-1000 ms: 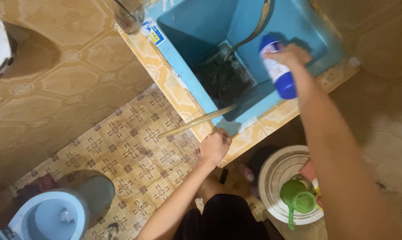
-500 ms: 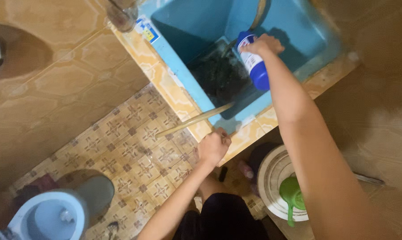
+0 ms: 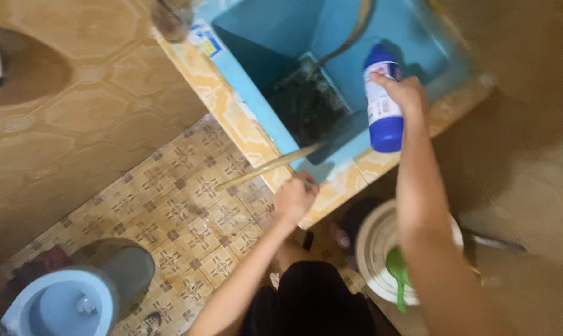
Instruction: The person cleans a bathroom by first pouring liquid cleaner from a blue bottle into the toilet bowl. Then, they use a hose to rinse a blue sink and scrub the sink's interior and rim with a brush.
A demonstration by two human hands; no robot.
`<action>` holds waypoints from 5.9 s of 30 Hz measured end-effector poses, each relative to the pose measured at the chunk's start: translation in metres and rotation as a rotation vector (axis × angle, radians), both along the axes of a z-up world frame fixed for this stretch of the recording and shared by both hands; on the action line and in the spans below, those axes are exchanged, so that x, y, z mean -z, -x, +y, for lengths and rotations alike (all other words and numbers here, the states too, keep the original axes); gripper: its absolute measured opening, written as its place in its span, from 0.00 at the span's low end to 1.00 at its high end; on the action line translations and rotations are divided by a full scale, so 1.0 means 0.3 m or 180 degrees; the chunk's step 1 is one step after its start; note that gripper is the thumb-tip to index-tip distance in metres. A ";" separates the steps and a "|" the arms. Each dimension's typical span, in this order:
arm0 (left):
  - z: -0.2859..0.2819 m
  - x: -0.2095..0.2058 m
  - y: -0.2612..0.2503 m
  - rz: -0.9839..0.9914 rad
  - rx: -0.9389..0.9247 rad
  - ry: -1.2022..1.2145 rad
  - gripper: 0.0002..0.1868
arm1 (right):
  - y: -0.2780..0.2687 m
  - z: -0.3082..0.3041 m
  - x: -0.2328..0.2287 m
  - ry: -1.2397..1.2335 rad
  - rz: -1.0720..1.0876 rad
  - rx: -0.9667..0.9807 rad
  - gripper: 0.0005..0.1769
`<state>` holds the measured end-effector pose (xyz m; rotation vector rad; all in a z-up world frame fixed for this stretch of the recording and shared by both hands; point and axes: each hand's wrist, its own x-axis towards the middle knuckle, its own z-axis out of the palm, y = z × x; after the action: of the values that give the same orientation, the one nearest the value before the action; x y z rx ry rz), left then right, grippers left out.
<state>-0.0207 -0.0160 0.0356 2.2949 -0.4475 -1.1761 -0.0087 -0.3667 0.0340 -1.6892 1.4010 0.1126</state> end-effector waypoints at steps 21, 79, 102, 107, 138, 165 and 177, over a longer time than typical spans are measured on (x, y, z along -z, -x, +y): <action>0.126 0.155 0.225 -0.0785 0.0246 0.0471 0.14 | 0.971 0.756 0.061 0.1002 0.1159 -0.0790 0.57; -0.119 0.836 0.981 0.2659 -0.0279 0.0496 0.39 | 1.141 0.592 0.546 0.0326 0.0924 -0.0089 0.56; 0.763 0.834 0.512 0.1880 -0.1570 0.1654 0.32 | 0.790 1.425 0.430 0.0057 0.0299 -0.0556 0.49; 0.797 0.853 0.468 0.1346 -0.0991 0.1038 0.37 | 0.785 1.446 0.559 0.0064 0.0723 -0.0339 0.58; 1.073 0.760 0.426 0.1544 -0.2776 0.1029 0.23 | 0.269 1.376 0.665 0.0820 0.1063 -0.1145 0.51; 1.307 0.834 0.502 0.1887 -0.3945 0.1961 0.24 | -0.588 1.485 0.435 0.1117 -0.0778 -0.1187 0.53; 1.332 0.862 0.322 0.2152 -0.5236 0.2444 0.07 | -0.183 1.576 0.562 0.1071 -0.0802 -0.1390 0.45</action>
<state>-0.1172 0.3835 -0.2231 0.8352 0.9351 -0.5502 0.0462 0.1062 -0.1345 -2.1858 0.8828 -0.0962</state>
